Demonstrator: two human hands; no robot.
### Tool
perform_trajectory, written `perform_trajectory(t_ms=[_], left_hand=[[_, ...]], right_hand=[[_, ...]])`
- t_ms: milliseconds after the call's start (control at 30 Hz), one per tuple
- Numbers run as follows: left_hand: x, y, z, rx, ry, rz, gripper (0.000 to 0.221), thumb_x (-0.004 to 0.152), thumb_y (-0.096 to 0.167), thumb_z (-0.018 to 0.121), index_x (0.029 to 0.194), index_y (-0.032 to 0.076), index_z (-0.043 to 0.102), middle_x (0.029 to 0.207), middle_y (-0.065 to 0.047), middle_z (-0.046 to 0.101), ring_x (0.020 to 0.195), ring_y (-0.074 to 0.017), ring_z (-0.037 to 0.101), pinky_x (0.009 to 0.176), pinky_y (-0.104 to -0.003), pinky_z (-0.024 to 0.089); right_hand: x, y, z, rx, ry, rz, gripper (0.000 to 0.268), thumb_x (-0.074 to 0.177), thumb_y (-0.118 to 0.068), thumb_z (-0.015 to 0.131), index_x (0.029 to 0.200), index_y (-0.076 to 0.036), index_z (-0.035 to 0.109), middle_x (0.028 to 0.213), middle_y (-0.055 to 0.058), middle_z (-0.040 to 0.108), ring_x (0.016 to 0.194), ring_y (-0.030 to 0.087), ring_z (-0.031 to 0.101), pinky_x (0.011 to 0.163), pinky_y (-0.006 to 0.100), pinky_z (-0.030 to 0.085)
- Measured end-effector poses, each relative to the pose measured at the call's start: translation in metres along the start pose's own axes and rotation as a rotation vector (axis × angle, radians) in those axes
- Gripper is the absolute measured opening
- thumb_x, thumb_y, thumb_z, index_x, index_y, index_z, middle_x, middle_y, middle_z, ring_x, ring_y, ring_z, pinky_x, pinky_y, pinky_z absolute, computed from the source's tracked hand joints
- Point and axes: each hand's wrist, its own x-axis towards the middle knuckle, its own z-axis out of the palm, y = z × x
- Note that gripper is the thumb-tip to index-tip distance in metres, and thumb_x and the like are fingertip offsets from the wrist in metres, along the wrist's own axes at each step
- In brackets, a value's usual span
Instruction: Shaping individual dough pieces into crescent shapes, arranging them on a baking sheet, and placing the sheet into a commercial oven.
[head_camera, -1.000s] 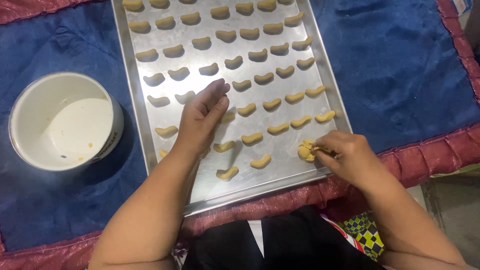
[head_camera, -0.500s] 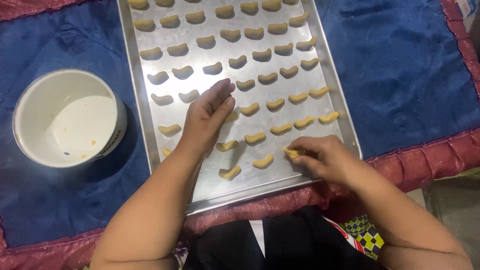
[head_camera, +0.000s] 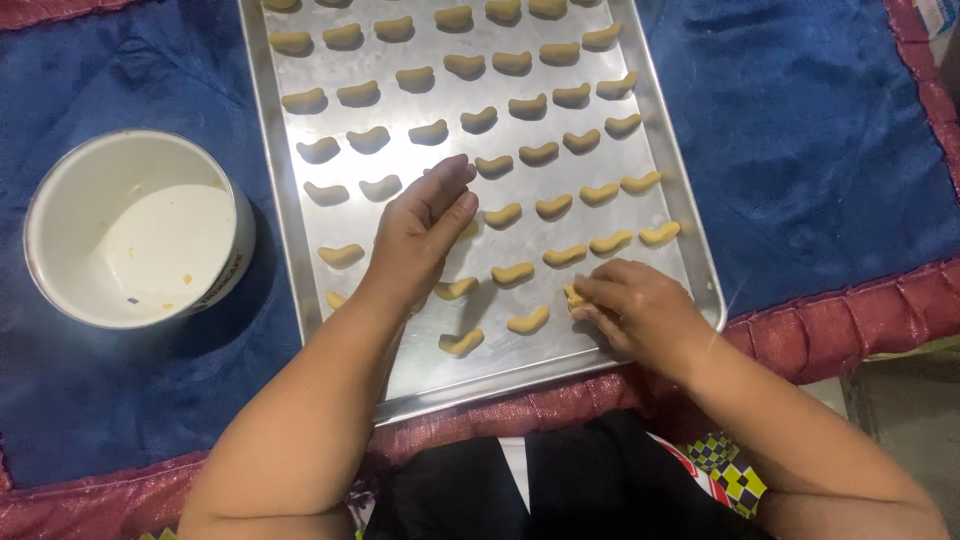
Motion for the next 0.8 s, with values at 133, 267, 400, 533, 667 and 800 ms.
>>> perform_trajectory(t_ms=[133,267,400,533,667,800], left_hand=[[-0.003,-0.008,0.005,-0.328,0.019,-0.138,0.069,0.095,0.042,0.065,0.149,0.002,0.047,0.141,-0.021,0.059,0.129,-0.0264,0.056,0.113,-0.044,0.043],[-0.011,0.003,0.015,-0.673,-0.038,-0.405,0.078,0.093,0.051,0.056,0.156,0.008,0.039,0.147,-0.019,0.057,0.132,-0.0294,0.056,0.111,-0.04,0.037],[-0.013,-0.016,0.025,-0.737,-0.167,-0.465,0.091,0.092,0.067,0.047,0.161,0.01,0.029,0.153,-0.021,0.049,0.139,-0.0296,0.05,0.109,-0.039,0.038],[-0.019,-0.017,0.032,-0.959,-0.154,-0.449,0.097,0.092,0.072,0.049,0.161,0.006,0.032,0.147,-0.027,0.052,0.131,-0.037,0.056,0.099,-0.035,0.051],[0.001,-0.044,0.021,-1.203,-0.18,-0.389,0.089,0.095,0.075,0.044,0.15,0.006,0.047,0.124,-0.024,0.065,0.093,-0.0249,0.071,0.053,-0.015,0.053],[0.001,-0.055,0.026,-1.352,-0.241,-0.341,0.108,0.081,0.095,0.042,0.14,0.006,0.057,0.121,-0.026,0.069,0.104,-0.0388,0.071,0.08,-0.041,0.064]], right_hand=[[0.002,0.0,0.006,-0.017,0.016,-0.088,0.025,0.085,-0.028,0.079,0.108,-0.019,0.079,0.091,0.004,0.076,0.09,0.025,0.073,0.077,0.035,0.058],[0.013,0.001,0.002,0.016,0.041,-0.154,0.009,0.082,-0.021,0.079,0.09,-0.02,0.078,0.083,0.001,0.074,0.084,0.024,0.071,0.076,0.034,0.057],[0.04,-0.023,-0.024,0.555,0.151,-0.076,0.033,0.073,-0.011,0.087,0.105,-0.012,0.079,0.083,0.008,0.077,0.075,0.027,0.072,0.07,0.037,0.055],[0.073,-0.061,-0.007,0.738,0.257,-0.211,0.032,0.072,-0.014,0.091,0.102,-0.013,0.08,0.086,0.006,0.079,0.078,0.022,0.073,0.073,0.032,0.055],[0.098,-0.068,-0.005,0.498,0.432,-0.458,0.025,0.083,-0.032,0.084,0.102,-0.016,0.082,0.115,0.007,0.071,0.107,0.026,0.066,0.097,0.036,0.049],[0.139,-0.058,0.001,0.252,0.537,-0.613,0.086,0.101,-0.068,0.035,0.153,-0.001,0.047,0.148,0.031,0.047,0.139,0.049,0.045,0.119,0.055,0.031]])
